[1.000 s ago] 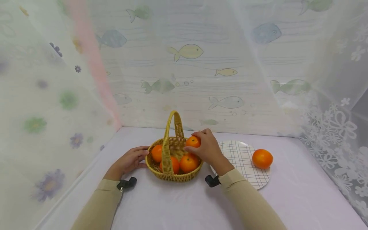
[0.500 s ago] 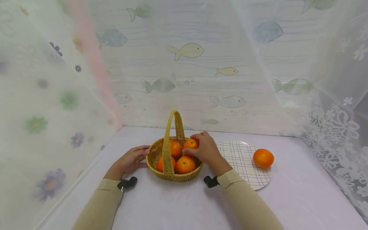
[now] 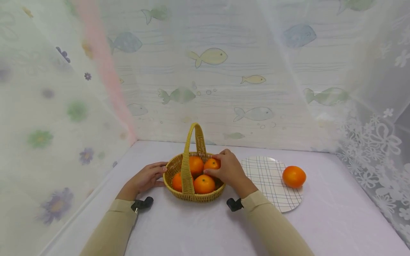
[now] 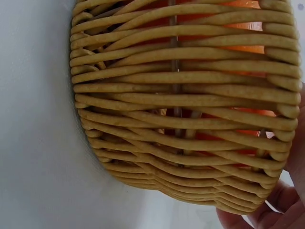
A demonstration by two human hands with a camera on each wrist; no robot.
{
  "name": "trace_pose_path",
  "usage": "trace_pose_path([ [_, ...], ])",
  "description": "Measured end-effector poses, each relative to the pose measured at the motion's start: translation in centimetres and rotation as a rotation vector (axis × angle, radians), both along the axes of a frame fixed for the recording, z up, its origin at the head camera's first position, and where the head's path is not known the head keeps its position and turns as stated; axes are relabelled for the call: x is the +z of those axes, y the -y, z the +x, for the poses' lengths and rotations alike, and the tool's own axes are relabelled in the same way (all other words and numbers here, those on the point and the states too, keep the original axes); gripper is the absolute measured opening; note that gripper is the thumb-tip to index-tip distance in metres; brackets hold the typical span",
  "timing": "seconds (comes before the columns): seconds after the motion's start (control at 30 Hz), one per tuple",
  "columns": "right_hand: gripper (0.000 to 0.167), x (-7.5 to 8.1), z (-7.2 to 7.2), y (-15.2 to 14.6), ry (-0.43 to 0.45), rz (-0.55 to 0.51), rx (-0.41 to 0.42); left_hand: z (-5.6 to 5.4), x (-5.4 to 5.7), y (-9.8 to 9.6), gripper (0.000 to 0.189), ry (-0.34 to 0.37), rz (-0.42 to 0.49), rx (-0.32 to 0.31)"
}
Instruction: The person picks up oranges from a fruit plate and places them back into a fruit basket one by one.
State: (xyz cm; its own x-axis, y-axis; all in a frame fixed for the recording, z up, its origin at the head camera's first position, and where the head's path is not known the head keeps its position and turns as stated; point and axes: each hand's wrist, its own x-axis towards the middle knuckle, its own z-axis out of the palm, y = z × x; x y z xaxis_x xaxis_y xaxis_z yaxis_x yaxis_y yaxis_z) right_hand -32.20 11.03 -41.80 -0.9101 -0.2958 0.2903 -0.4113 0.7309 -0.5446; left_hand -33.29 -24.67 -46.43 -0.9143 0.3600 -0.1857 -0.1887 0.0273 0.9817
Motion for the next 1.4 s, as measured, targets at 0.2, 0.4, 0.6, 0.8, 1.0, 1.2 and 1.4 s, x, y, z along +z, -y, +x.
trace_pose_path([
  [0.2, 0.068, -0.4, -0.2, 0.0, -0.02, 0.037, 0.007, 0.1, 0.0, 0.0, 0.057, -0.011, -0.007, -0.005],
  [0.4, 0.061, -0.8, -0.2, 0.0, -0.073, 0.032, 0.006, 0.1, 0.0, 0.0, 0.057, 0.001, -0.01, 0.008],
  [0.6, 0.054, -0.7, 0.0, 0.0, -0.077, 0.014, -0.02, 0.0, -0.2, 0.1, 0.056, -0.007, -0.002, 0.002],
  [0.8, 0.05, -0.8, 0.3, -0.1, -0.111, 0.019, 0.009, 0.0, -0.3, 0.1, 0.057, -0.019, 0.006, 0.001],
  [1.0, 0.054, -0.9, 0.6, -0.3, -0.089, 0.029, 0.004, 0.0, -0.5, 0.0, 0.06, -0.012, 0.012, -0.005],
  [1.2, 0.057, -0.9, 1.2, -1.0, -0.096, 0.029, -0.014, -0.1, -0.4, 0.0, 0.057, -0.008, 0.011, -0.002],
  [1.4, 0.06, -0.6, 2.3, -1.8, -0.143, 0.028, -0.02, -0.1, -0.2, 0.0, 0.057, -0.014, 0.01, -0.009],
])
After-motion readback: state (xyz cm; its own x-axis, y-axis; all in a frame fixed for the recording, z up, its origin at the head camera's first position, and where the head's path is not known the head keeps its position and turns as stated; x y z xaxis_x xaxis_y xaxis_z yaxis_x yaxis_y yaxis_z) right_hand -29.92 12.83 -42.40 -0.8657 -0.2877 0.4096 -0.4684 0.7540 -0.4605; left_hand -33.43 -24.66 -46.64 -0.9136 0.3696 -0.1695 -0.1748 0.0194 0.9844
